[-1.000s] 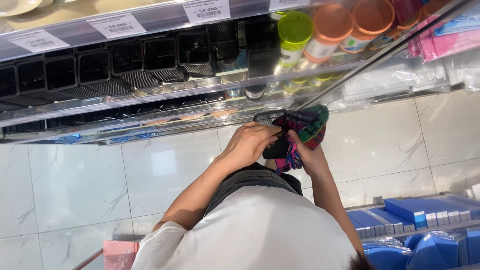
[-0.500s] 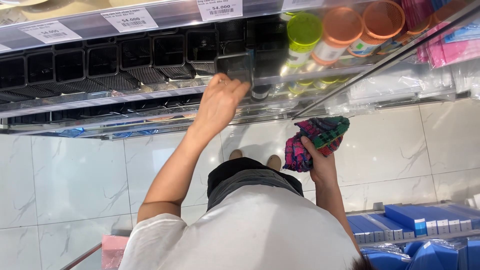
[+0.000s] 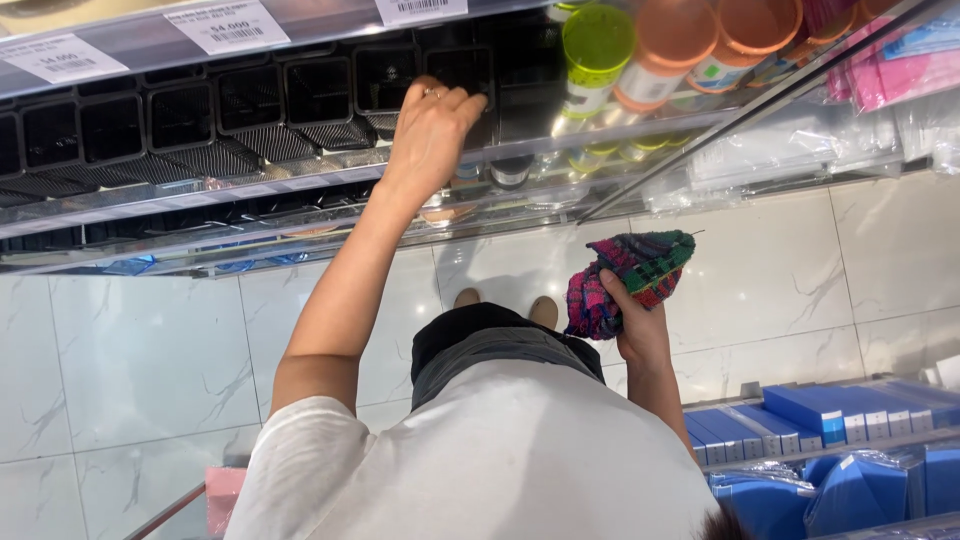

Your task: Wiping stationery items and organizing folders and clear books on library shelves.

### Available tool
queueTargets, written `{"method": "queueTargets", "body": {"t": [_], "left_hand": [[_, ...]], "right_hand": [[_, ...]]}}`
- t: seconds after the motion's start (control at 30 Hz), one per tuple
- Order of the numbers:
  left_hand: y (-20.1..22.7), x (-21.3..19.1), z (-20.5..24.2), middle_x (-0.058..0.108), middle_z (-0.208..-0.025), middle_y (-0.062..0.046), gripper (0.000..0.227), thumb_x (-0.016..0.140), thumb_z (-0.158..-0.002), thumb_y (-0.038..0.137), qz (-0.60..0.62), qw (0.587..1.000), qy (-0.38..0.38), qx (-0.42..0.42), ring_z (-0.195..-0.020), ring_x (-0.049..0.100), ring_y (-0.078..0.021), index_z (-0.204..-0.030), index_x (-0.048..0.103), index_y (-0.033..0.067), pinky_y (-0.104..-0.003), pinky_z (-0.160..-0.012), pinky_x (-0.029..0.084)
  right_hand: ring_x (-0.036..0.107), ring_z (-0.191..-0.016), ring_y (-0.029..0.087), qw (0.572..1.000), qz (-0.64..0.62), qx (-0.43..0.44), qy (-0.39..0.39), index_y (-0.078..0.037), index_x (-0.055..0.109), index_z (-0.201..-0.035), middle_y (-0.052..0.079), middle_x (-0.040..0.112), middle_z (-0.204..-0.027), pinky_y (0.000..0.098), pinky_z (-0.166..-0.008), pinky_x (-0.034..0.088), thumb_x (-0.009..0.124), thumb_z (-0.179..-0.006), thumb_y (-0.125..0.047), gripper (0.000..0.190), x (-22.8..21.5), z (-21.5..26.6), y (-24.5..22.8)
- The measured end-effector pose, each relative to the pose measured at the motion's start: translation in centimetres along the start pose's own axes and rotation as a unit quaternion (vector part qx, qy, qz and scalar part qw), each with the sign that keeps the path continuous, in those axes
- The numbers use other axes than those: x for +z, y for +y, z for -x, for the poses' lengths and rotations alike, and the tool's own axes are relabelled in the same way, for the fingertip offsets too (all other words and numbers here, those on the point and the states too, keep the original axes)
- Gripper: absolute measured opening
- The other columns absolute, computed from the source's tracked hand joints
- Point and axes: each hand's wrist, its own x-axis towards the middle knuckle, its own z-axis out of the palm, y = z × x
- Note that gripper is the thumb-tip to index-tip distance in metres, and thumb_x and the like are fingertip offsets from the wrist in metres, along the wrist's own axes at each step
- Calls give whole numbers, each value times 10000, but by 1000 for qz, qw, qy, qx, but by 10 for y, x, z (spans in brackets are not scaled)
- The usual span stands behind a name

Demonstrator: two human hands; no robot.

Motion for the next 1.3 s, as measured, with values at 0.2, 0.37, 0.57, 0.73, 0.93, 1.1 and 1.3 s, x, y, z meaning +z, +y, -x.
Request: {"method": "queueTargets", "body": {"t": [0.2, 0.37, 0.57, 0.73, 0.93, 1.1, 1.3], "left_hand": [[11, -4, 0, 651, -1132, -123, 322, 708, -915, 33, 13, 998, 46, -29, -1094, 613, -313, -1236, 703, 11, -474, -1104, 429], [33, -23, 14, 586, -1268, -162, 406, 765, -903, 48, 40, 993, 96, -64, -1215, 542, -342, -1291, 660, -5, -488, -1112, 420], [63, 17, 63, 685, -1096, -132, 156, 748, -957, 49, 171, 967, 81, -167, -1063, 643, -326, -1095, 684, 19, -427, -956, 494], [78, 110, 97, 692, -1157, -184, 270, 752, -904, 81, 276, 933, -78, -216, -1081, 658, -377, -1148, 676, -4, -446, -964, 510], [29, 290, 123, 570, -1372, -267, 474, 544, -843, -8, 52, 990, -72, -111, -1304, 553, -412, -1313, 582, -64, -510, -1134, 392], [-9, 366, 121, 729, -1071, -146, 225, 500, -966, 148, -54, 945, -240, -217, -1050, 685, -305, -1091, 672, 76, -511, -997, 434], [-38, 384, 130, 758, -977, -187, 231, 515, -945, 158, -46, 945, -256, -196, -957, 721, -349, -939, 738, 96, -489, -918, 468]], "right_hand": [[676, -1059, 194, 1000, 2, -8, -9, -49, 650, -1224, 66, 704, -1140, 354, -899, 569, 794, -895, -81, 360, -2, 1, 2], [680, -1069, 192, 1000, 11, 7, 3, -60, 643, -1225, 62, 700, -1140, 358, -903, 578, 787, -886, -81, 369, 1, 2, 0], [676, -1073, 186, 1000, 14, 11, 0, -62, 640, -1224, 56, 697, -1143, 351, -911, 573, 791, -886, -89, 372, 1, -1, 8], [661, -1062, 176, 1000, 10, 15, -13, -61, 645, -1227, 44, 687, -1139, 334, -894, 551, 811, -884, -107, 384, 6, 1, 10], [650, -1065, 170, 1000, 17, -6, -3, -60, 652, -1216, 37, 689, -1127, 336, -905, 535, 822, -871, -129, 392, 0, 11, 8], [677, -1021, 178, 998, 0, -1, 56, -45, 663, -1183, 50, 708, -1095, 336, -862, 562, 812, -853, -112, 368, -16, 26, 14], [699, -963, 189, 991, -68, 13, 113, -17, 683, -1166, 77, 731, -1063, 355, -812, 587, 789, -861, -122, 339, -25, 52, 14]]}}
